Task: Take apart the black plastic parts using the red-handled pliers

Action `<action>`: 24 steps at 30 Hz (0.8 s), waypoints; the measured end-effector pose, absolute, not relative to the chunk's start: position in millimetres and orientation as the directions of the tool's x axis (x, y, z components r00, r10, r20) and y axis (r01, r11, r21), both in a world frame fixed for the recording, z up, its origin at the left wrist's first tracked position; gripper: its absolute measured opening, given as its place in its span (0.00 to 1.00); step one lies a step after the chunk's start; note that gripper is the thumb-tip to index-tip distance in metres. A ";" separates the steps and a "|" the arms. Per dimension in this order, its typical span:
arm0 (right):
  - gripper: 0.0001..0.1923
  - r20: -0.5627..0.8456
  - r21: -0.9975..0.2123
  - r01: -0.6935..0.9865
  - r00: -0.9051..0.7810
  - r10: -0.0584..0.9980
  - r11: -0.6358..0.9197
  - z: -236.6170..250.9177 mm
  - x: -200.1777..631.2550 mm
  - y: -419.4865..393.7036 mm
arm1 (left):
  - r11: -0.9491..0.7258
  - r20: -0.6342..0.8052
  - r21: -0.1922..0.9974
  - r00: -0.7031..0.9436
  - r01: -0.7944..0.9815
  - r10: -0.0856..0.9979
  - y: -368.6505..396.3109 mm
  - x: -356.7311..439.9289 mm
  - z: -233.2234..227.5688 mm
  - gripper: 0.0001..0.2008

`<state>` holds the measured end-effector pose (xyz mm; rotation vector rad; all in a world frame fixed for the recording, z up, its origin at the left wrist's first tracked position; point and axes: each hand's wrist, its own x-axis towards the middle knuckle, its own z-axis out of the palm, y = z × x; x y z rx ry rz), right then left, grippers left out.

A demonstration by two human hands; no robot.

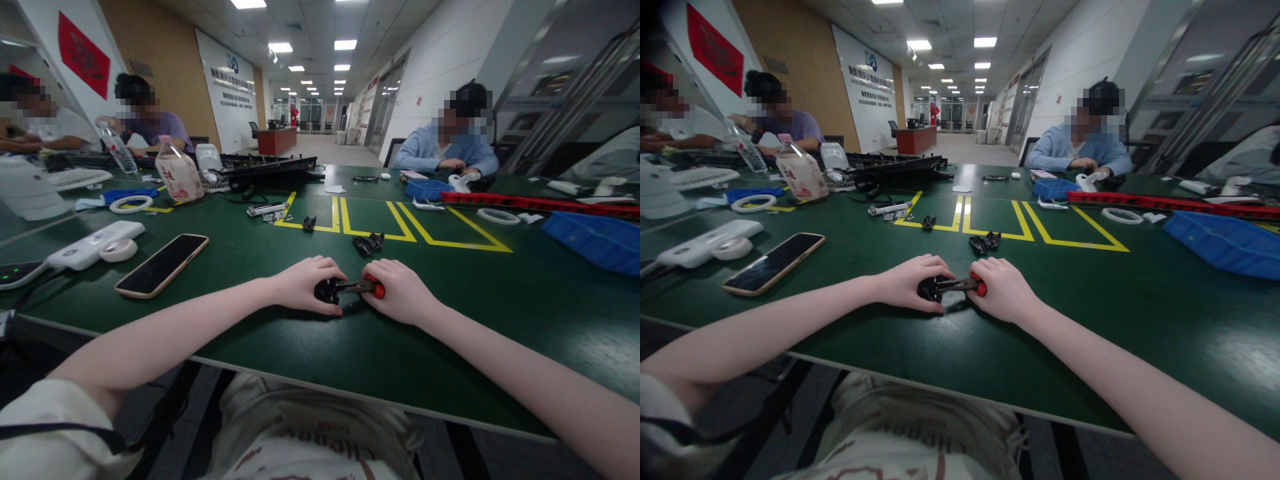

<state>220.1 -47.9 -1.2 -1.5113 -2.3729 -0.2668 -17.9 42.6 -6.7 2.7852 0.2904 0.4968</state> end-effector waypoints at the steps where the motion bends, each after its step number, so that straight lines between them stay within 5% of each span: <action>1: 0.06 0.367 -0.007 0.903 -0.397 0.841 0.429 -1.3 220.2 -48.2 | -0.935 0.295 0.329 0.926 0.134 0.236 43.3 -19.5 -6.1 0.31; 10: 0.06 0.412 0.067 0.899 -0.420 0.809 0.433 -2.4 223.4 -48.2 | -0.906 0.291 0.412 0.929 0.095 0.230 38.9 -21.8 -5.9 0.36; 15: 0.07 0.449 0.158 0.901 -0.430 0.784 0.404 1.4 225.1 -50.5 | -0.908 0.470 0.406 0.828 0.104 0.305 29.3 -21.6 -1.5 0.19; 19: 0.08 0.506 0.326 0.888 -0.453 0.734 0.324 13.4 222.3 -56.8 | -0.918 0.525 0.380 0.791 0.113 0.315 20.4 -19.0 2.4 0.14; 24: 0.10 0.512 0.375 0.885 -0.446 0.734 0.276 26.6 211.2 -67.2 | -0.956 0.593 0.208 0.751 0.205 0.290 11.7 -13.4 7.0 0.15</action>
